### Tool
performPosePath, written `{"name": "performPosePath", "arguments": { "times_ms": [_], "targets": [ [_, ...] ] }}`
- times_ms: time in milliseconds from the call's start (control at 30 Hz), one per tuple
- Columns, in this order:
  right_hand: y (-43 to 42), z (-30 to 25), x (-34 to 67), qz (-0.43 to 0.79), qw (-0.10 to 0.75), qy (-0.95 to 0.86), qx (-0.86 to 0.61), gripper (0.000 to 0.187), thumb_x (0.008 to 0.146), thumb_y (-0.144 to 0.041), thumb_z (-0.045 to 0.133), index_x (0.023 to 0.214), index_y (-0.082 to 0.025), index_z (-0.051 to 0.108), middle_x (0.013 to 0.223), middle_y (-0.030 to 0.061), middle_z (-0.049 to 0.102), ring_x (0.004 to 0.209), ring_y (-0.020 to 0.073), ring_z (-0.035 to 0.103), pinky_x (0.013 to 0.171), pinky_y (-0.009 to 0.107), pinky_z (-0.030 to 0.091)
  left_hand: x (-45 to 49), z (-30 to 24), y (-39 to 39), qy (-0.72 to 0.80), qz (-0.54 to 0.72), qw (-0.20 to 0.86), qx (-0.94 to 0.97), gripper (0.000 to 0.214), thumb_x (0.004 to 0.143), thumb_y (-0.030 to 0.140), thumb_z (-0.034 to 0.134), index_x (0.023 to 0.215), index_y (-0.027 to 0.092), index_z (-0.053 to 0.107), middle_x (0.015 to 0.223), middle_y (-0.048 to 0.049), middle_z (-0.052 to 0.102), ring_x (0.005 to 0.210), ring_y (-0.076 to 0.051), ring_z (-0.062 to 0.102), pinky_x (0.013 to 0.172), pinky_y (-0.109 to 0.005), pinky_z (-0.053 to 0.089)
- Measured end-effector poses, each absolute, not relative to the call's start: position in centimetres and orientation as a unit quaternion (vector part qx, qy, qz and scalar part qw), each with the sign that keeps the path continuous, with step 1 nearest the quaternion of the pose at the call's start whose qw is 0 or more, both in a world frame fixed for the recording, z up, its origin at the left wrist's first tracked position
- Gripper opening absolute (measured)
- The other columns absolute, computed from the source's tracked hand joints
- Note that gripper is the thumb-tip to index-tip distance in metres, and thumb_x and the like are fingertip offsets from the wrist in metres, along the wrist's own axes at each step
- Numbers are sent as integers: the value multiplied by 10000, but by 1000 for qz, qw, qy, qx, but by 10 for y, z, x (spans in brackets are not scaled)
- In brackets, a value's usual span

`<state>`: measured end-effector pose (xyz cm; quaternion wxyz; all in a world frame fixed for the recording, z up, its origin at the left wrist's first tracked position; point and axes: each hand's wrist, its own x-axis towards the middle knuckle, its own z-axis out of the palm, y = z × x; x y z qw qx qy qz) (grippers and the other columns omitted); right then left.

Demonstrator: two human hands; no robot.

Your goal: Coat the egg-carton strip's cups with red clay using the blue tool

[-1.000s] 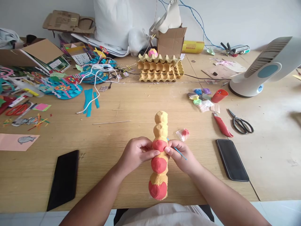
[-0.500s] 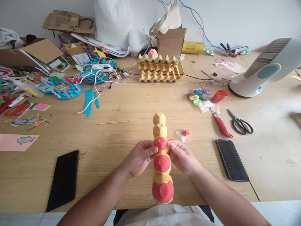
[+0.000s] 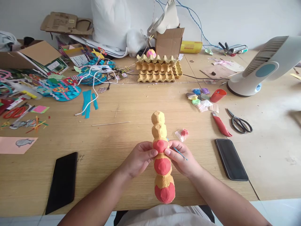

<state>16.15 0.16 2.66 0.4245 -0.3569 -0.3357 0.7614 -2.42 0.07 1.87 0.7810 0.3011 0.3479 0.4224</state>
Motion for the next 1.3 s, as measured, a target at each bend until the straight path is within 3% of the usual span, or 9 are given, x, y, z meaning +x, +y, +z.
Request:
{"name": "performPosePath", "arguments": {
  "times_ms": [400, 1000, 1300],
  "targets": [
    [1, 28, 161, 801, 422, -274, -324, 320, 804, -454, 832, 746, -179, 680, 680, -15, 593, 612, 110, 496, 601, 246, 413, -25, 18, 2, 342, 420, 785, 301, 238, 712, 376, 894, 829, 183, 816, 802, -47, 756, 749, -169, 649, 736, -315, 489],
    [3, 26, 162, 785, 427, -313, -321, 219, 795, -356, 866, 819, -185, 732, 785, -10, 697, 729, 110, 592, 702, 244, 456, -25, 20, 2, 352, 426, 773, 311, 234, 730, 358, 884, 862, 174, 823, 825, -60, 776, 788, -184, 675, 745, -310, 511],
    [8, 18, 169, 769, 410, -362, -330, 240, 761, -365, 888, 838, -194, 740, 788, -15, 691, 726, 117, 584, 700, 254, 450, -28, 25, 1, 339, 425, 735, 406, 219, 779, 326, 850, 930, 171, 816, 877, -65, 780, 866, -207, 684, 820, -321, 503]
  ]
}}
